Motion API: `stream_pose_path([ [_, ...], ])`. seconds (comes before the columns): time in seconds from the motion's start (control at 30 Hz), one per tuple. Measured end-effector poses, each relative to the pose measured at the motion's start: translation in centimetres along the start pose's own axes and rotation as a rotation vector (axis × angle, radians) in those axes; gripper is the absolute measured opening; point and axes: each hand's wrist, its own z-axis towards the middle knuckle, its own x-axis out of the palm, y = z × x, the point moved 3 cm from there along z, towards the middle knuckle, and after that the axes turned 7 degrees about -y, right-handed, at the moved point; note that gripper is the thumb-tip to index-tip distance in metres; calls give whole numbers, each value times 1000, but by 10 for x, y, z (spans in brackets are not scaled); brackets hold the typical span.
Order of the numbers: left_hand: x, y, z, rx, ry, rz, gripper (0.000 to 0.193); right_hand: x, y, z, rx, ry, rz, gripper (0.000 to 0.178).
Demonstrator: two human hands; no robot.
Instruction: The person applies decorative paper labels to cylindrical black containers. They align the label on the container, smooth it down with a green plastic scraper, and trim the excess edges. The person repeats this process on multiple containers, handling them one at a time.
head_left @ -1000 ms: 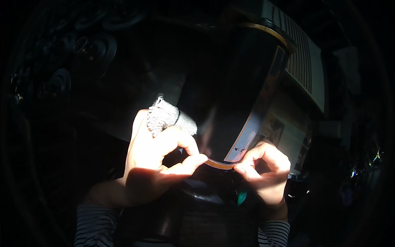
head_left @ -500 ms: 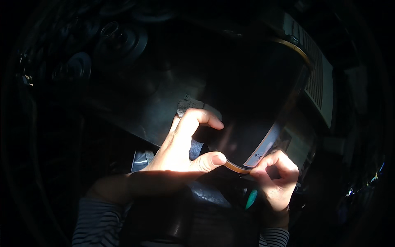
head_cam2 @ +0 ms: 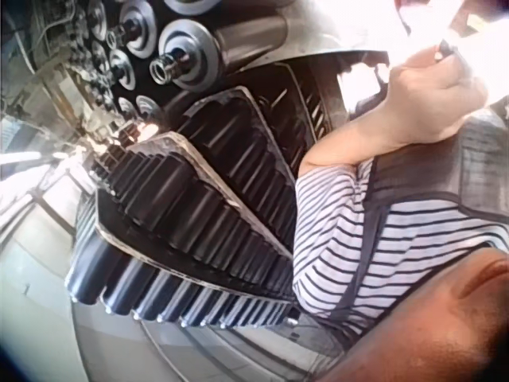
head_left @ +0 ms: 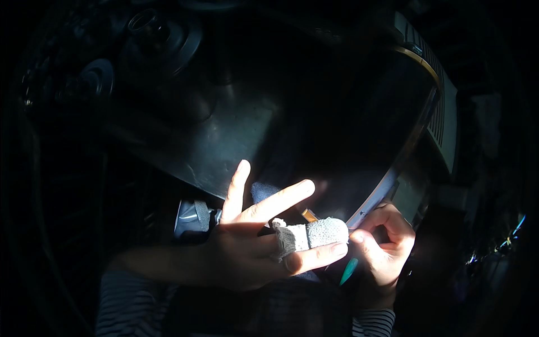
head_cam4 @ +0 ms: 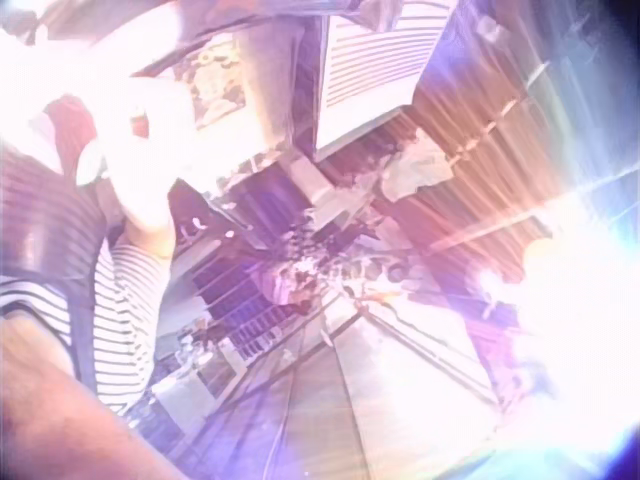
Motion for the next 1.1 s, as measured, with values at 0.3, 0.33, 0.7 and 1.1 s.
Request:
stream_pose_path([
  [0.3,-11,15,-6,-225,2,-230,34,1,-6,-10,52,-29,-37,17],
  [0.33,-10,13,6,-196,35,-181,34,1,-3,-4,13,-47,47,18],
  [0.7,3,-10,17,-68,238,412,36,-21,-1,14,91,100,106,19],
  [1.1,51,-49,45,236,-7,732,34,-24,-20,22,44,30,244,13],
])
